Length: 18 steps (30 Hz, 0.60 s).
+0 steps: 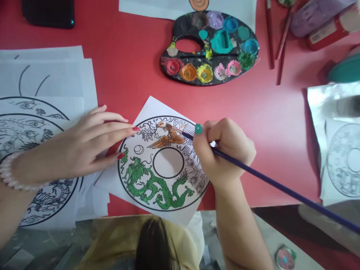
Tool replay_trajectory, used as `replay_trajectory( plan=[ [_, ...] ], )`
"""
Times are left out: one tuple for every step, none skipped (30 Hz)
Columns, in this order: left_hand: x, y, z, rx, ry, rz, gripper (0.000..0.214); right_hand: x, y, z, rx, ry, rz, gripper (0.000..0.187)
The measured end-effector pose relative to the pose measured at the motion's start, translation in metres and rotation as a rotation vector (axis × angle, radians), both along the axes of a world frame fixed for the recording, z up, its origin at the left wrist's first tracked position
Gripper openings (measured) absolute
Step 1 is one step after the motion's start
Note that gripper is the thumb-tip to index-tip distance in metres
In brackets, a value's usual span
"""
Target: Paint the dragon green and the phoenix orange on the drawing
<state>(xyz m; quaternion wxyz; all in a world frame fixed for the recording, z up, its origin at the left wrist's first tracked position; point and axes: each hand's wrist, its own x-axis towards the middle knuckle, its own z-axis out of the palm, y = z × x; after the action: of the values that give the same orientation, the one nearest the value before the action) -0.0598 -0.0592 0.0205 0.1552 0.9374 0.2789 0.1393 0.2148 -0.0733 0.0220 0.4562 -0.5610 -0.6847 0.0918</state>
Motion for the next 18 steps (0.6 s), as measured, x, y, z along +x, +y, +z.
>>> replay_trajectory(
  plan=[
    [0.0002,-0.0001,0.0003,-0.009,0.007,0.004,0.044,0.0002,-0.0004,-0.0001,-0.002,-0.006,-0.015,0.035],
    [0.0005,-0.0002,0.0005,-0.017,0.01,0.007,0.045,0.0006,-0.0006,-0.0003,0.004,-0.012,-0.031,0.035],
    [0.0006,-0.0003,0.0006,-0.023,0.01,0.009,0.046,0.0009,-0.0007,-0.0004,0.013,-0.014,-0.046,0.034],
    [0.0007,-0.0004,0.0007,-0.027,0.007,0.011,0.047,0.0011,-0.0006,-0.0005,0.023,-0.015,-0.057,0.034],
    [0.0006,-0.0004,0.0007,-0.032,0.006,0.012,0.047,0.0012,-0.0003,-0.0006,0.031,-0.009,-0.065,0.034],
    [0.0006,-0.0005,0.0006,-0.036,0.005,0.013,0.047,0.001,0.0001,-0.0008,0.04,0.005,-0.076,0.034],
    [0.0005,-0.0006,0.0005,-0.039,0.007,0.013,0.047,0.0006,0.0007,-0.0009,0.051,0.023,-0.09,0.034],
    [0.0005,-0.0006,0.0004,-0.041,0.008,0.013,0.047,0.0,0.0014,-0.0011,0.062,0.045,-0.105,0.034],
    [0.0004,-0.0007,0.0005,-0.043,0.011,0.014,0.047,-0.0006,0.0021,-0.0013,0.075,0.069,-0.119,0.034],
    [0.0005,-0.0008,0.0006,-0.046,0.017,0.015,0.047,-0.0012,0.0027,-0.0015,0.09,0.091,-0.127,0.034],
    [0.0005,-0.0009,0.0008,-0.049,0.021,0.017,0.047,-0.0017,0.0032,-0.0016,0.099,0.105,-0.127,0.034],
    [0.0006,-0.0009,0.0011,-0.054,0.023,0.019,0.046,-0.002,0.0035,-0.0017,0.099,0.111,-0.116,0.034],
    [0.0006,-0.0009,0.0014,-0.06,0.02,0.021,0.046,-0.0021,0.0036,-0.0016,0.092,0.118,-0.1,0.034],
    [0.0005,-0.0008,0.0016,-0.065,0.014,0.022,0.047,-0.002,0.0035,-0.0015,0.083,0.123,-0.081,0.035],
    [0.0005,-0.0007,0.0017,-0.069,0.008,0.024,0.047,-0.0018,0.0033,-0.0014,0.067,0.124,-0.064,0.035],
    [0.0004,-0.0006,0.0016,-0.07,0.003,0.024,0.047,-0.0015,0.003,-0.0012,0.048,0.119,-0.054,0.035],
    [0.0002,-0.0004,0.0015,-0.068,-0.001,0.023,0.047,-0.0012,0.0029,-0.0011,0.035,0.109,-0.05,0.035],
    [0.0001,-0.0003,0.0012,-0.062,-0.004,0.02,0.047,-0.001,0.0028,-0.001,0.029,0.098,-0.054,0.035]
  ],
)
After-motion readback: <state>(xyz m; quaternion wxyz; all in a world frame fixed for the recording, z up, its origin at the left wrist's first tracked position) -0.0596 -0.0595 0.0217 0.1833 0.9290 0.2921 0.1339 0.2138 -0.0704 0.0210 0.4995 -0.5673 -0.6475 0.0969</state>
